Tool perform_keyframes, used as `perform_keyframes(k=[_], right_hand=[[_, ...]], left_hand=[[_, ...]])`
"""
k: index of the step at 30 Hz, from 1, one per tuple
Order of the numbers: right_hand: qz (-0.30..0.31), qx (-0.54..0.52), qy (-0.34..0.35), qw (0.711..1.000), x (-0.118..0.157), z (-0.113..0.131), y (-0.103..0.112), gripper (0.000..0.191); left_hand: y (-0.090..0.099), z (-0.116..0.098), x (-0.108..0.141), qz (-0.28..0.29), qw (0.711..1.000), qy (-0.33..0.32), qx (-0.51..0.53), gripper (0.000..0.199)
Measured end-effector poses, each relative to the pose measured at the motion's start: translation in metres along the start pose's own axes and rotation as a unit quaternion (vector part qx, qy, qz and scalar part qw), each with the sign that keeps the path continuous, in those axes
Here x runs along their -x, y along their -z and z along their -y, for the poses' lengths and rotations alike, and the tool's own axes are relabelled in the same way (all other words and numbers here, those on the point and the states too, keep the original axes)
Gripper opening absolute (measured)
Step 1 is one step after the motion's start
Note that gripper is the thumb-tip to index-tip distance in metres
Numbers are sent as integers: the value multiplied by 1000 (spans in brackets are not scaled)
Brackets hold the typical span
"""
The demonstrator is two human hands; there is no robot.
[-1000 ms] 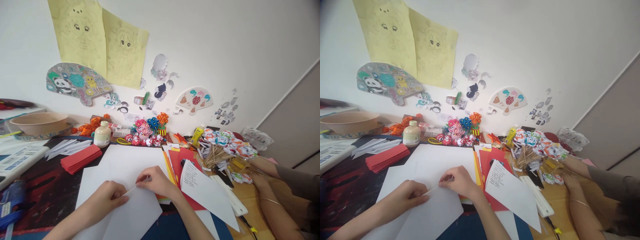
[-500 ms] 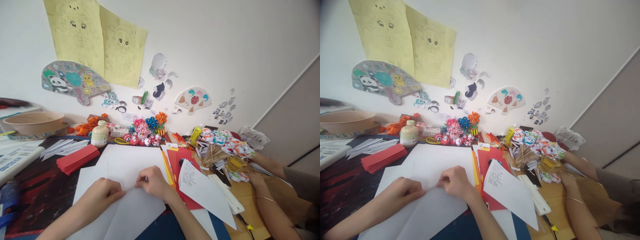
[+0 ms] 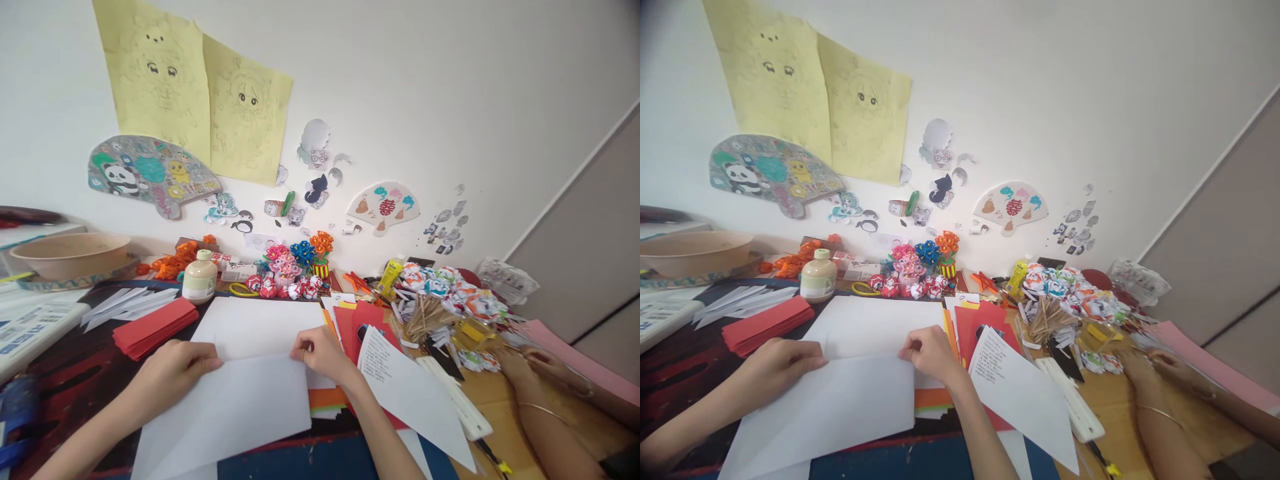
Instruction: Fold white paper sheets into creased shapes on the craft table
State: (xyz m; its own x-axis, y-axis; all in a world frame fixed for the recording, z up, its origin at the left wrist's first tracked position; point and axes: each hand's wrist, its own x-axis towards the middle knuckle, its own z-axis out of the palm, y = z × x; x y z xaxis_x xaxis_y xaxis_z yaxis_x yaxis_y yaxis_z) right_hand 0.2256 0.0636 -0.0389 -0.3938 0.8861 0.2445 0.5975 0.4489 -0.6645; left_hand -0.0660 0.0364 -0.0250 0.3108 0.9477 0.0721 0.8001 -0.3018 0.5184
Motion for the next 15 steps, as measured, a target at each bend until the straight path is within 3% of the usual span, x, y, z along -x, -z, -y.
perform_keyframes(k=[7,12,15], right_hand=[[-39,-4,-12,999,0,-4,4,11],[-55,-22,-6,998,0,2,-4,10],[-48,-53,24,997,0,9,-6,10]], left_hand=[[10,-2,5,2,1000,-15,-26,37],[-5,-25,5,-98,980,-90,-149,26],[-17,-46,-3,-108,971,-140,-161,24]])
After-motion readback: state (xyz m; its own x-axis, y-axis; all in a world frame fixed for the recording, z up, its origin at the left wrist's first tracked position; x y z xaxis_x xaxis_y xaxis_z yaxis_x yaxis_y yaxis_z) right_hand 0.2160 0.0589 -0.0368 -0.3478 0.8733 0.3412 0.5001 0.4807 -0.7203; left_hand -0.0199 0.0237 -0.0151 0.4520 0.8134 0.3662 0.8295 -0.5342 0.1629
